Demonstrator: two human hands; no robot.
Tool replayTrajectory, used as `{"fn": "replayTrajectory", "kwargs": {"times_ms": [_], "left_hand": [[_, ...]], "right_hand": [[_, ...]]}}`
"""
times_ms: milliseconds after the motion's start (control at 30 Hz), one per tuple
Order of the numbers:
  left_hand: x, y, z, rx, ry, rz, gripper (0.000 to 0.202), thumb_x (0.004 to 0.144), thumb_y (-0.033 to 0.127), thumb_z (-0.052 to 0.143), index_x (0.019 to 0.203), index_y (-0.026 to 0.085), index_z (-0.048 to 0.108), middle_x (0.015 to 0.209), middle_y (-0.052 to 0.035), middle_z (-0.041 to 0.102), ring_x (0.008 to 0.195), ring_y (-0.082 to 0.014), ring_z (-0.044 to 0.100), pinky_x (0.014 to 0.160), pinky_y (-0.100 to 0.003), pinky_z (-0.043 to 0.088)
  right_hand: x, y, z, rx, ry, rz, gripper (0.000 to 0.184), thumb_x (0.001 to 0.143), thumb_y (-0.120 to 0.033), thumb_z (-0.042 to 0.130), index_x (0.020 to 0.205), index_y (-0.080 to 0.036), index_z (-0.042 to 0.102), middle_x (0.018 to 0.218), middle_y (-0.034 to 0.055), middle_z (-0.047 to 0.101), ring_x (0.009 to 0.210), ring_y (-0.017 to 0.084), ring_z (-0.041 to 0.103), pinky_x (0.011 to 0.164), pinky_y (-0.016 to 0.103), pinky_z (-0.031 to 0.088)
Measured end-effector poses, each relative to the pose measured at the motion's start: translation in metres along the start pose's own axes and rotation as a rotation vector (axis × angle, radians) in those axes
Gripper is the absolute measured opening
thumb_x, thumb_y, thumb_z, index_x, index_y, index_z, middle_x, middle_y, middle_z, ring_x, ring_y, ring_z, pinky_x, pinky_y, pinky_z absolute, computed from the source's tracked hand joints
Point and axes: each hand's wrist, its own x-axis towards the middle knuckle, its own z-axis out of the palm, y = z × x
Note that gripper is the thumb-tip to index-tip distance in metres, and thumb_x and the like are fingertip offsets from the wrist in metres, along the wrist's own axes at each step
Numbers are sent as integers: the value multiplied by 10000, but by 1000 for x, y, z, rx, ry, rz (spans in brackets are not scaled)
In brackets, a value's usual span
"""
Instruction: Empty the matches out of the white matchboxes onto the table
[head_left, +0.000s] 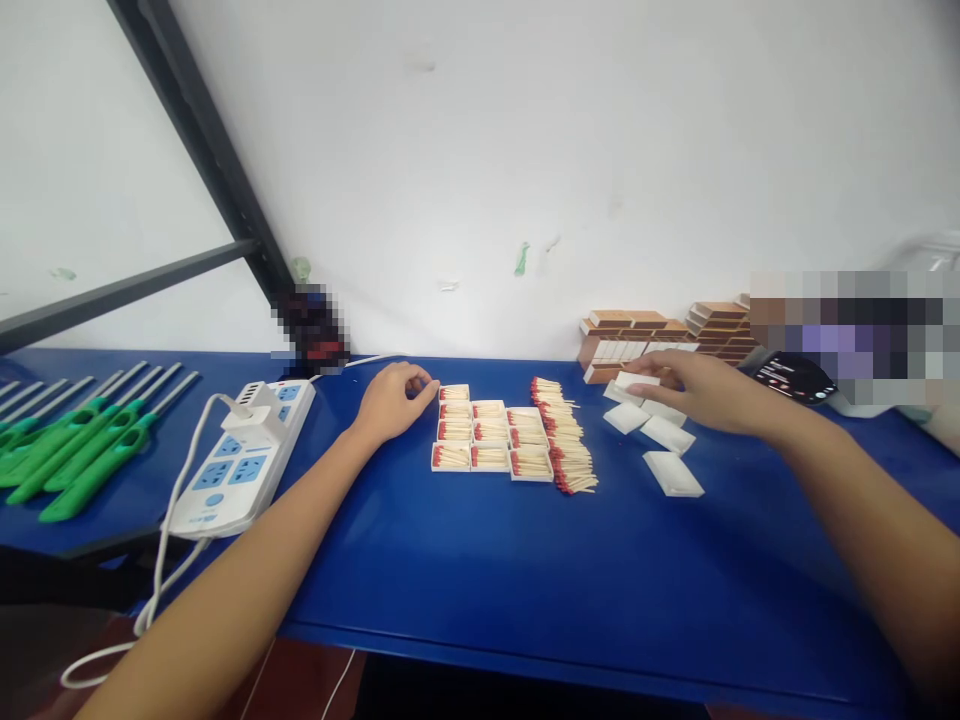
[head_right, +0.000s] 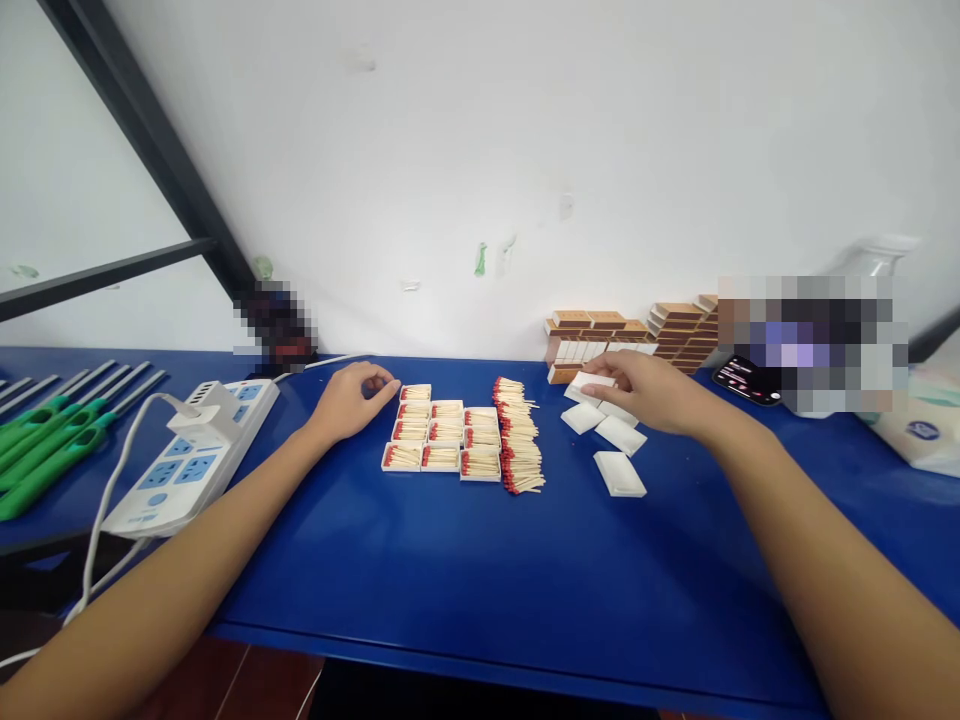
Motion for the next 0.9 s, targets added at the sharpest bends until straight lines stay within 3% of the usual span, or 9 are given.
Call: {"fn": "replayTrajectory", "kwargs": {"times_ms": [167,333,500,600,733,800,900], "left_hand": [[0,1,-2,-5,16,2,255,966,406,623,834,205,708,822,-40,716,778,-199,625,745,-351,480],[0,1,0,-8,18,11,251,958,390,631,805,204,702,802,-40,709,770,-200,621,739,-350,469],[0,2,-1,-11,13,5,256,952,383,632,789,199,703,808,-41,719,759,-196,627,734,-349,470],[0,3,-1,-14,7,3,259,950,384,629,786,197,705,810,-42,725,751,-195,629,731,-347,470],[0,3,-1,-21,-4,4,253,947,379,623,791,196,703,799,-36,728,725,-186,627,705,-336,464],[0,4,-2,-24,-7,2,253,944,379,622,788,195,700,793,-35,728,717,-184,625,697,-333,460],[-1,5,-2,-24,-5,-10,255,942,382,622,787,196,700,793,-37,733,711,-185,625,697,-334,457]], "right_hand": [[4,5,-2,-9,-89,3,489,859,-536,576,1143,-155,691,972,144,728,757,262,627,696,394,476],[-1,2,-3,-34,-119,-7,474,873,-624,597,1008,-183,707,975,154,734,785,288,645,709,396,475],[-2,-1,1,-24,-157,66,482,790,-577,702,1060,-178,695,945,127,725,794,279,650,721,384,487],[-4,3,-7,17,-88,65,535,780,-609,702,1114,-191,683,948,108,714,826,270,648,744,375,490],[-8,21,-24,-7,83,137,632,822,-609,667,1330,-236,619,836,52,678,746,250,624,700,370,458],[-9,35,-31,-63,88,184,525,835,-558,671,1262,-253,670,799,49,678,719,252,626,701,380,451],[-11,58,-37,-53,6,275,320,804,-503,736,1004,-252,728,818,85,734,676,254,658,675,384,471]]}}
